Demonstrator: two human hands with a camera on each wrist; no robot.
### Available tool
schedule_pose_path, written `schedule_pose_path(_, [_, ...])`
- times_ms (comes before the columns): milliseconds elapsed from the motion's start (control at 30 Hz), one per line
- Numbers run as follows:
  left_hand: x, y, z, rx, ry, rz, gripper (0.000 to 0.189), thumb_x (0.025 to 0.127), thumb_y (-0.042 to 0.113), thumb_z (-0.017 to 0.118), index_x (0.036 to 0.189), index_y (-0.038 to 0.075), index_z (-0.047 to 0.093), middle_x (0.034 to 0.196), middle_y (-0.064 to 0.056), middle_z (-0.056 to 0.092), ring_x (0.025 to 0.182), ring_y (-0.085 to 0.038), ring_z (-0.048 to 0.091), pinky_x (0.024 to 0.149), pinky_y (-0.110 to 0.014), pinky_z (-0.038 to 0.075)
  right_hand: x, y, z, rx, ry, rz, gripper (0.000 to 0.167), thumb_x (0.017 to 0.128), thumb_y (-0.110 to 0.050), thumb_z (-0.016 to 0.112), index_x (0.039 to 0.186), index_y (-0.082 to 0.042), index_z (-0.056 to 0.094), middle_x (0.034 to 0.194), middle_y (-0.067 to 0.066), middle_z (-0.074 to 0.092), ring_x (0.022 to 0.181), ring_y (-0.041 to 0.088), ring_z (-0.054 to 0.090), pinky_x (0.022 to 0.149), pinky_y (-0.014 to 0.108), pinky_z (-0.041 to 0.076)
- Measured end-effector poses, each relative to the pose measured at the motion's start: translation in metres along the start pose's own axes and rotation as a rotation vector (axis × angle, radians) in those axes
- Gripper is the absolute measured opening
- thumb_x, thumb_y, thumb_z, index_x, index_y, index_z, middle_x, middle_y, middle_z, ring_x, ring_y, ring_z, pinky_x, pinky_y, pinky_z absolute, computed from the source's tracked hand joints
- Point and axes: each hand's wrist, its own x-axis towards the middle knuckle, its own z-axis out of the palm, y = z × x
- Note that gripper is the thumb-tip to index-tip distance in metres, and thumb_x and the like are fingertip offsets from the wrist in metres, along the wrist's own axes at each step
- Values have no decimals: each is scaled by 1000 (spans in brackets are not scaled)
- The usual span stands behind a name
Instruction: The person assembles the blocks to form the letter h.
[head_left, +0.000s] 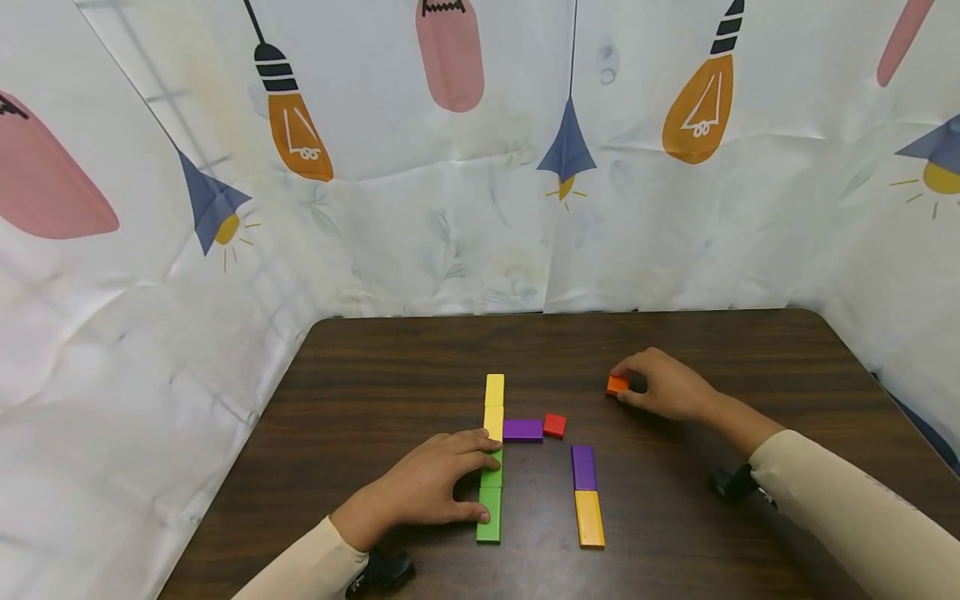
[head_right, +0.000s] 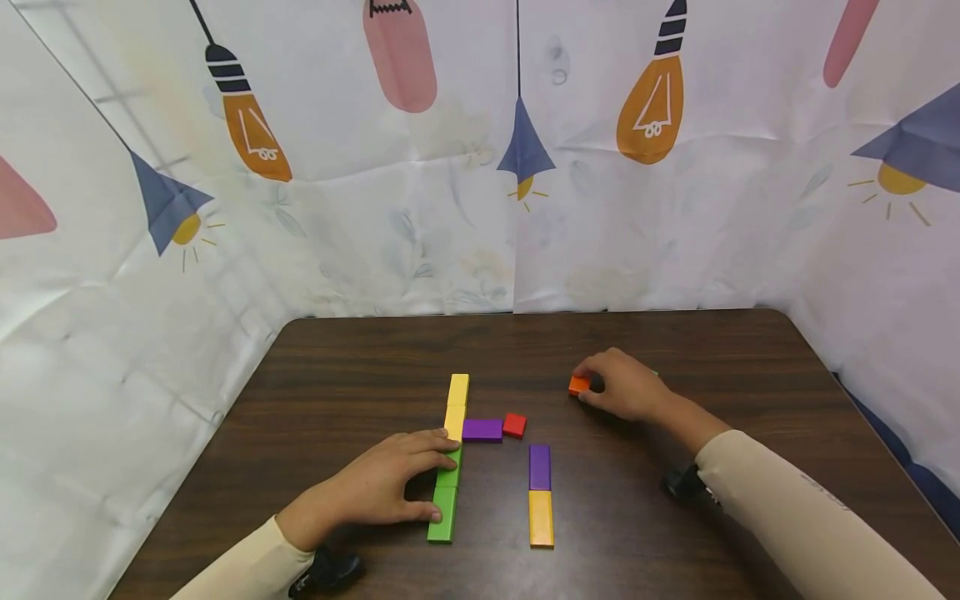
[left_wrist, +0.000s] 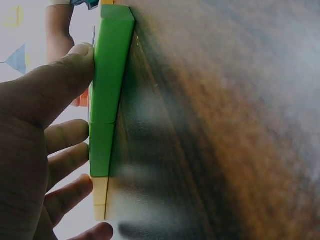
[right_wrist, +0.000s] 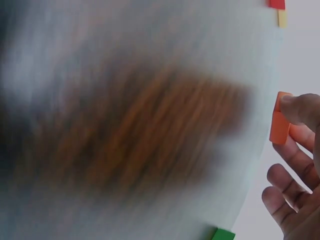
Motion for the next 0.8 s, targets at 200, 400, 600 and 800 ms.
schedule_pose_path(200, [0, 1, 0, -4, 0, -2, 60, 88, 62, 72, 135, 25, 65, 156, 9, 45, 148, -17, 35, 111, -49, 40, -2, -13, 5, 2, 9, -58, 32, 90, -24, 81, 119, -10, 74, 113, 0, 71, 107, 24, 60, 89, 46, 54])
schedule_pose_path(400, [-1, 1, 1, -5, -2, 0, 60, 89, 63, 71, 136, 26, 65, 156, 8, 45, 148, -17, 35, 111, -50, 41, -3, -25, 11, -4, -18, -87, 32, 91, -27, 80, 120, -14, 74, 114, -4, 70, 108, 21, 60, 89, 45, 54])
schedule_pose_path(600, [-1, 0, 0, -4, 2, 3, 60, 89, 63, 71, 135, 25, 65, 156, 8, 45, 148, -17, 35, 110, -50, 41, -3, -34, 18, 3, -47, -86, 33, 91, -29, 80, 120, -15, 74, 115, -6, 69, 109, 18, 58, 92, 43, 54])
schedule_pose_path(800, [-1, 1, 0, -8, -3, -4, 60, 89, 62, 71, 135, 25, 65, 156, 9, 45, 149, -16, 34, 111, -50, 41, -3, -40, 23, 1, -64, -110, 32, 90, -29, 81, 119, -17, 74, 115, -7, 69, 109, 16, 58, 93, 42, 53])
